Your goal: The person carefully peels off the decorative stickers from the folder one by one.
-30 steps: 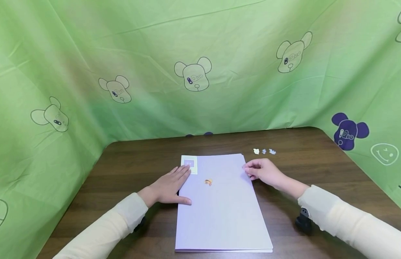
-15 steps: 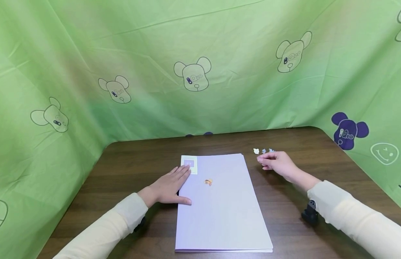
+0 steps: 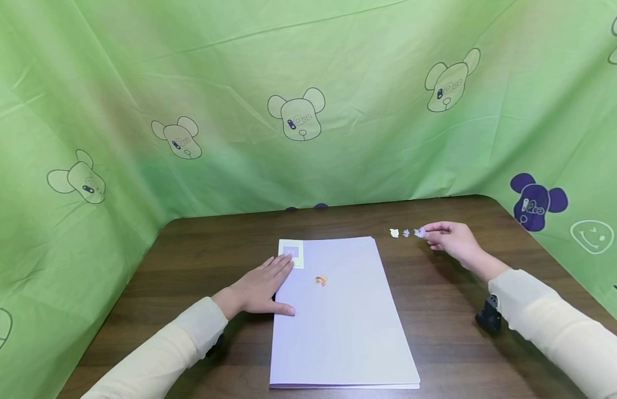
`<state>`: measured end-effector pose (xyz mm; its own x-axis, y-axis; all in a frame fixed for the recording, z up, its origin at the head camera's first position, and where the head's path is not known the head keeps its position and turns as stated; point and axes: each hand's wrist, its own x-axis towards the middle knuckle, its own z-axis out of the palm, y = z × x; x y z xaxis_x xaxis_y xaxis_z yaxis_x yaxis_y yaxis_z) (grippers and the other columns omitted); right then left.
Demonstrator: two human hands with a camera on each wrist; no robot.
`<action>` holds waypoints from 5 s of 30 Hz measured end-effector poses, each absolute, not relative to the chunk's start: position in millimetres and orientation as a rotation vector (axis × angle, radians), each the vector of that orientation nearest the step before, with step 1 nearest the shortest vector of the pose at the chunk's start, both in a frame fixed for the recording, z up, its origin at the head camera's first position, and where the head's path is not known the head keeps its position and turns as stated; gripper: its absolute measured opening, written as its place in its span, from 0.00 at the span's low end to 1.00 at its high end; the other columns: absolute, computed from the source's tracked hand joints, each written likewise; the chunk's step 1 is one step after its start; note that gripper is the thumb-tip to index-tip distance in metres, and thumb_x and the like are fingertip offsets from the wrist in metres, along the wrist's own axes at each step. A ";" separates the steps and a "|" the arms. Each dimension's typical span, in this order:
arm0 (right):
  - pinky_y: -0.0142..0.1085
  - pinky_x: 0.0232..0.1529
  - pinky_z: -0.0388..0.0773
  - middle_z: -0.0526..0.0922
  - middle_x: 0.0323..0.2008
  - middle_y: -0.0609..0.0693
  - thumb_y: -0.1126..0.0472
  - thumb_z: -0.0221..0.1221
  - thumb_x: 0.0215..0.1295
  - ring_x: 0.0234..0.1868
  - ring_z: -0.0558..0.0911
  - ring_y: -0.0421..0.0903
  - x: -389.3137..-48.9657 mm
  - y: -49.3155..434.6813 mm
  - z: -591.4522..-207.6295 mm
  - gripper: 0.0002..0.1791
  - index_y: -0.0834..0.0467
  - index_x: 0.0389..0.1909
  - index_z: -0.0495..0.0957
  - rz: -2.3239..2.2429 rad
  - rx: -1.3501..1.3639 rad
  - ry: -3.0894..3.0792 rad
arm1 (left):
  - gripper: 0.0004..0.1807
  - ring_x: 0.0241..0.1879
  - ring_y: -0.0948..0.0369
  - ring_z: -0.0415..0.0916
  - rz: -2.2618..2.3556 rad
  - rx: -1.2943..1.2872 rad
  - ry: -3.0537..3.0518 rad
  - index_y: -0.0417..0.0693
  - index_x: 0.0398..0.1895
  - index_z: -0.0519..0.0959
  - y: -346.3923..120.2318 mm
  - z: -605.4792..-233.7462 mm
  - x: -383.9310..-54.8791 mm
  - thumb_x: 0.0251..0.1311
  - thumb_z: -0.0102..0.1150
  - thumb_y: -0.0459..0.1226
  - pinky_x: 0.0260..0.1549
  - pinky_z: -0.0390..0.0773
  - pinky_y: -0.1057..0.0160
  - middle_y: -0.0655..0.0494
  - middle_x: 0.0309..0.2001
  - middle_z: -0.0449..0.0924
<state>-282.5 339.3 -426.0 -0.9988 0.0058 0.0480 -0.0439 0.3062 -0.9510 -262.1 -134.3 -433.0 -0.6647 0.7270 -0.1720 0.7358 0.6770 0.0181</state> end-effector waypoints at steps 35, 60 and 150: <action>0.32 0.32 0.71 0.84 0.33 0.52 0.62 0.60 0.65 0.32 0.74 0.40 -316.8 383.5 -440.1 0.15 0.71 0.43 0.79 1.162 0.038 -2.841 | 0.63 0.75 0.58 0.30 -0.078 1.177 2.718 0.43 0.78 0.42 -134.2 -432.0 -261.1 0.51 0.33 0.79 0.71 0.37 0.58 0.51 0.78 0.34; 0.46 0.41 0.70 0.84 0.29 0.51 0.60 0.61 0.65 0.34 0.78 0.46 -314.1 378.0 -437.2 0.11 0.66 0.36 0.82 0.905 0.129 -2.914 | 0.63 0.75 0.58 0.29 -0.081 1.183 2.715 0.43 0.78 0.42 -134.2 -432.7 -262.4 0.51 0.33 0.79 0.71 0.37 0.57 0.50 0.78 0.35; 0.31 0.41 0.76 0.80 0.32 0.48 0.70 0.69 0.53 0.36 0.76 0.41 -279.5 138.8 -438.6 0.14 0.65 0.42 0.81 1.511 1.111 -2.892 | 0.63 0.75 0.57 0.30 -0.067 1.188 2.723 0.43 0.78 0.42 -135.2 -434.5 -263.5 0.50 0.33 0.79 0.71 0.37 0.58 0.51 0.78 0.35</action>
<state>-279.5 138.8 -438.6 -0.7508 -0.6601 0.0239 -0.3967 0.4217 -0.8154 -263.5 -135.2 -434.5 -0.6685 0.7234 -0.1727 0.7310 0.6819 0.0269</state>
